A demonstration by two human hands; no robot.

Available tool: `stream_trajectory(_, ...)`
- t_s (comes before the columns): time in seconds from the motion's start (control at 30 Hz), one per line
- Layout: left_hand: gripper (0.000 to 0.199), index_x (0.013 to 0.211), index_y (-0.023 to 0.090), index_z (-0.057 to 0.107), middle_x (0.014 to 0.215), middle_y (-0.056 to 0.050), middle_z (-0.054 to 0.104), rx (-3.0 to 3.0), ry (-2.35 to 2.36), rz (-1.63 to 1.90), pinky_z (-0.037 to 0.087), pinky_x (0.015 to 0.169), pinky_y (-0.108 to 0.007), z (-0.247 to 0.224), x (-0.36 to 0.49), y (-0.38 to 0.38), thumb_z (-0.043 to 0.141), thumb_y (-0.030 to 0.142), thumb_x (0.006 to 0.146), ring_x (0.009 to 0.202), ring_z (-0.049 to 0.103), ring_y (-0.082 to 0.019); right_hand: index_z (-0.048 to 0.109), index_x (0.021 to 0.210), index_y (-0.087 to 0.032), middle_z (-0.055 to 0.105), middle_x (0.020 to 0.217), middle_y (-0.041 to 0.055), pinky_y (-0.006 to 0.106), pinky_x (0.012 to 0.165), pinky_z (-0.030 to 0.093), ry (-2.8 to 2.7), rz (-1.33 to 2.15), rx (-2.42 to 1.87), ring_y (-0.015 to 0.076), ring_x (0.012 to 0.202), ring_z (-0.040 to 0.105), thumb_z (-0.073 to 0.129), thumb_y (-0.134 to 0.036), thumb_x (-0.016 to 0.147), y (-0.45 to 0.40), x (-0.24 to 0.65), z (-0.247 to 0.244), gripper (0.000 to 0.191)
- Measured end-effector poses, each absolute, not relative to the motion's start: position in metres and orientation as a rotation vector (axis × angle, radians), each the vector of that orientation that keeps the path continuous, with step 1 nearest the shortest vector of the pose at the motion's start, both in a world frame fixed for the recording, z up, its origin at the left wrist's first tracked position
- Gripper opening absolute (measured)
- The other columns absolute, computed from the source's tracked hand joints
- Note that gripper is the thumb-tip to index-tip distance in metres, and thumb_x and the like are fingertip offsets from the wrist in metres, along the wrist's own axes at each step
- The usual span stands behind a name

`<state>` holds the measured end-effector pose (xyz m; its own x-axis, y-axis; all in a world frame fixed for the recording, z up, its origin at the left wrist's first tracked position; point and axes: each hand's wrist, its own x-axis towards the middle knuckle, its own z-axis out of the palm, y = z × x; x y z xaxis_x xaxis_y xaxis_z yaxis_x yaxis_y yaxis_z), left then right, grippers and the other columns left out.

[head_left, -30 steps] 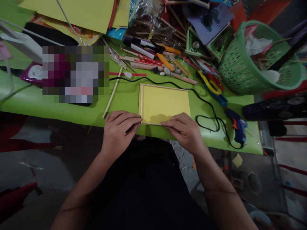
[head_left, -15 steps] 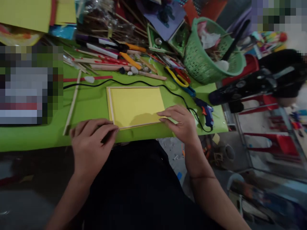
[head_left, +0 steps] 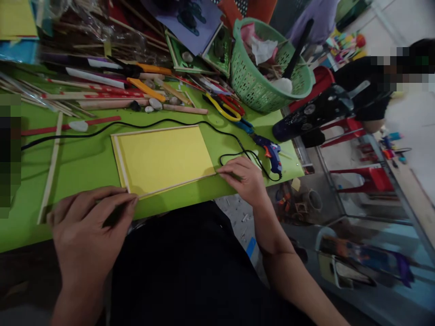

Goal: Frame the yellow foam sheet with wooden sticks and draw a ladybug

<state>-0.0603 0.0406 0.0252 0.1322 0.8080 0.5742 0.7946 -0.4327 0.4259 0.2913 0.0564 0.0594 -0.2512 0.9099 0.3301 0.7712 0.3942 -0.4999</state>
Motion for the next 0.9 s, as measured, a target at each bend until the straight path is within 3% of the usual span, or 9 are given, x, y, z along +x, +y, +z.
stream_trajectory(0.3,0.008,0.097,0.029,0.078,0.101,-0.005,0.079,2.301,1.714,1.125,0.051,0.093,-0.05,0.027,-0.059,0.037,0.08,0.024,0.091,0.095,0.069,-0.029,0.081,0.099,-0.025,0.077,0.097,0.0056,0.038,0.085,0.054,-2.155,0.296,-1.418,0.0215,0.095,0.069,0.064,-0.023,0.104,0.06,0.285,0.057,0.017)
stream_trajectory(0.9,0.012,0.099,0.029,0.077,0.103,-0.004,0.077,2.284,1.673,1.044,0.046,0.084,-0.044,0.037,-0.06,0.035,0.077,0.019,0.093,0.094,0.067,-0.027,0.079,0.101,-0.023,0.078,0.09,0.0043,0.037,0.077,0.056,-2.178,0.179,-1.332,0.0211,0.085,0.07,0.068,-0.019,0.1,0.061,0.285,0.05,0.012)
